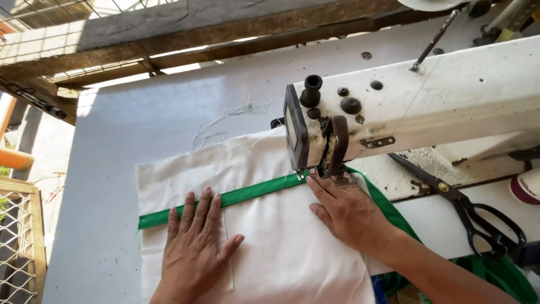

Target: Sewing green straps onto white fabric bags using an industrial sewing machine

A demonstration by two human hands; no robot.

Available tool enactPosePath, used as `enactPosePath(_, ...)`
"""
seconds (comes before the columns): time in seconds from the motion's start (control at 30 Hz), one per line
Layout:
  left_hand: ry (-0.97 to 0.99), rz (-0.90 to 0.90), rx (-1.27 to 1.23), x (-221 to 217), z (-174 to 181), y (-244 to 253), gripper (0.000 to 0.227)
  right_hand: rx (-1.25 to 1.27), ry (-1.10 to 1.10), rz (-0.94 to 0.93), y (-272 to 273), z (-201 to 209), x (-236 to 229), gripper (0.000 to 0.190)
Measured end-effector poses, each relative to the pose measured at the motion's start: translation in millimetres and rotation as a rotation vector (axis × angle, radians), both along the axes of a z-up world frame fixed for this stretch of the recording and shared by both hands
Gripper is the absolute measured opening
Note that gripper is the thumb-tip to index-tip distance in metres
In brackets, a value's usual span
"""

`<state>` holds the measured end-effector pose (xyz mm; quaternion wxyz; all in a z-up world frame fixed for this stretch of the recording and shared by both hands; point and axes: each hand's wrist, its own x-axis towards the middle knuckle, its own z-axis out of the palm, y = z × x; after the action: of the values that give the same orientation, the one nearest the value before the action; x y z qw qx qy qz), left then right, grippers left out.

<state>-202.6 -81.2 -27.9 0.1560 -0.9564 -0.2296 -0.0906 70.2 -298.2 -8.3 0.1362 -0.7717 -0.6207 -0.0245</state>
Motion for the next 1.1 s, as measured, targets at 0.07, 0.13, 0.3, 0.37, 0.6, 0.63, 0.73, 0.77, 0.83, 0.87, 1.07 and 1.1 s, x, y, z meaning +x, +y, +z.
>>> enactPosePath(0.07, 0.009, -0.021, -0.018, 0, 1, 3, 0.095, 0.045, -0.023, -0.014, -4, -10, -4, 0.060)
enactPosePath(0.13, -0.009, -0.037, -0.069, 0, 1, 5, 0.095, 0.016, -0.019, -0.033, -3, -7, -7, 0.062)
enactPosePath(0.3, 0.001, -0.040, -0.054, 4, 4, 8, 0.095, -0.001, 0.015, -0.021, -1, 0, -1, 0.062)
enactPosePath(0.37, 0.035, -0.025, -0.086, -3, 4, 3, 0.094, -0.036, 0.070, 0.005, -5, -3, -7, 0.063)
enactPosePath(0.6, -0.039, -0.059, -0.163, 4, 11, 7, 0.095, -0.024, -0.016, -0.044, -1, -3, -4, 0.063)
enactPosePath(0.63, -0.055, -0.074, -0.169, 5, 11, 9, 0.096, -0.039, -0.016, -0.058, 0, -3, -4, 0.063)
enactPosePath(0.73, -0.023, -0.044, -0.193, 15, 7, 24, 0.098, -0.012, 0.004, -0.076, 12, 4, 2, 0.058)
enactPosePath(0.77, -0.010, -0.046, -0.201, 7, 4, 16, 0.098, -0.020, 0.017, -0.079, 2, -1, -4, 0.058)
enactPosePath(0.83, -0.006, -0.048, -0.135, 12, 3, 22, 0.098, -0.098, 0.065, -0.090, 7, -5, 5, 0.066)
enactPosePath(0.87, -0.008, -0.047, -0.128, 11, 6, 23, 0.098, -0.090, 0.063, -0.089, 9, -2, 6, 0.066)
enactPosePath(1.07, 0.013, -0.031, -0.271, 11, 6, 19, 0.095, -0.136, 0.088, -0.086, 7, -7, 9, 0.068)
enactPosePath(1.1, 0.016, -0.036, -0.259, 10, 5, 17, 0.094, -0.136, 0.086, -0.074, 5, -6, 7, 0.068)
